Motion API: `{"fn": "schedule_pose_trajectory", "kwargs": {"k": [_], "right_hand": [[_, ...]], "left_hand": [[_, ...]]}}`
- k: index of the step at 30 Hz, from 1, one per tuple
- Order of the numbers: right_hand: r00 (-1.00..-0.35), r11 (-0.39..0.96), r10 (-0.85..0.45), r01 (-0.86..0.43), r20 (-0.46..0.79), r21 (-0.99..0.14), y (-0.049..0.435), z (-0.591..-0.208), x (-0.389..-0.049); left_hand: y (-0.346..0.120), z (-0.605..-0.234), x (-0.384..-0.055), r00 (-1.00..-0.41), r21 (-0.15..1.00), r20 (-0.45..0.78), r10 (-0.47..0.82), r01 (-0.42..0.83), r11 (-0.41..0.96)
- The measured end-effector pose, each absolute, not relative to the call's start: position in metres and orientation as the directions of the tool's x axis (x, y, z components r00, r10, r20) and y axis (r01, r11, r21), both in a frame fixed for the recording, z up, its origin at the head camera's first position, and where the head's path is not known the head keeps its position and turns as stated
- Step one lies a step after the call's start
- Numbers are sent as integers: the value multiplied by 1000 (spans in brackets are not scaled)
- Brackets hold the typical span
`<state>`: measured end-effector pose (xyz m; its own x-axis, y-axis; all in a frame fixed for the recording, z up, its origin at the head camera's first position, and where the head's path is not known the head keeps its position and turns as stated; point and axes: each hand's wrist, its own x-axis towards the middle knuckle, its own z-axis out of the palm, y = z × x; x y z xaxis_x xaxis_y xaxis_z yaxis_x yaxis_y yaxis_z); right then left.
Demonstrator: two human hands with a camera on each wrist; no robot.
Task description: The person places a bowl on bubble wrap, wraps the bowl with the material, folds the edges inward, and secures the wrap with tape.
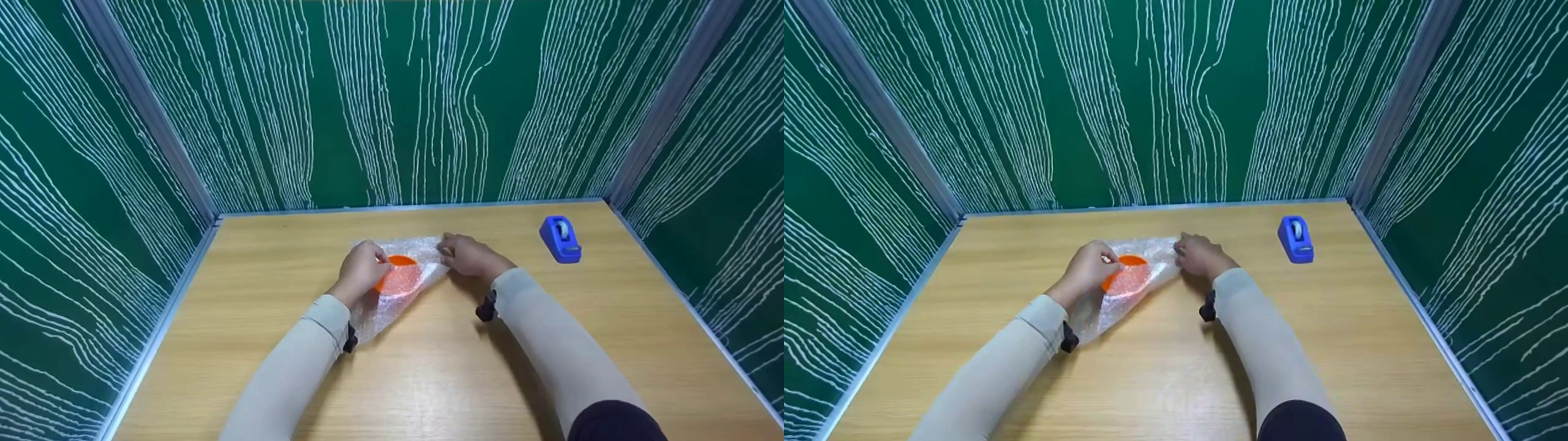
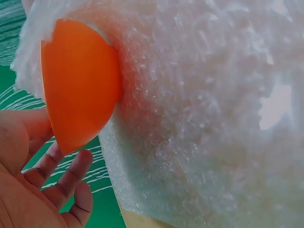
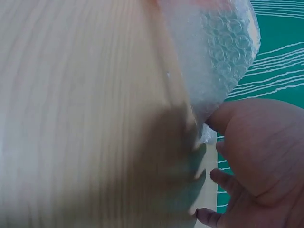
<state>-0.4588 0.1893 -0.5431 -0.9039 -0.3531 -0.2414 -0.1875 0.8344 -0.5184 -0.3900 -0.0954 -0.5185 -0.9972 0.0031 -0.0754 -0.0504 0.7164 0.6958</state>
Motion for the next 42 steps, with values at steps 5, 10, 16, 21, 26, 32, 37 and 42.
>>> {"fn": "schedule_pose_trajectory", "kwargs": {"k": [5, 10, 16, 21, 26, 32, 37, 42], "right_hand": [[-903, 863, -350, -207, -250, -461, 190, -544, -457], [-910, 858, -327, -174, -253, -483, 189, -546, -454], [-918, 870, -291, -137, -268, -474, 186, -547, -452], [-926, 857, -257, -86, -277, -509, 178, -543, -451], [-954, 804, -225, -67, -197, -592, 171, -536, -451], [-984, 696, -147, -30, -102, -717, 165, -523, -442], [-990, 671, -143, -106, 13, -734, 157, -514, -435], [-988, 628, -139, -135, 60, -766, 151, -507, -427]], "left_hand": [[-95, -519, -389, -996, 710, -90, -4, -67, 701], [-96, -519, -388, -995, 712, -103, -10, -80, 698], [-95, -519, -384, -991, 726, -130, -13, -104, 680], [-95, -517, -382, -989, 740, -146, -26, -126, 660], [-94, -517, -384, -991, 725, -130, -29, -115, 679], [-92, -518, -382, -990, 724, -139, -32, -124, 678], [-93, -517, -381, -988, 731, -149, -31, -131, 669], [-91, -517, -380, -989, 728, -144, -30, -126, 673]]}}
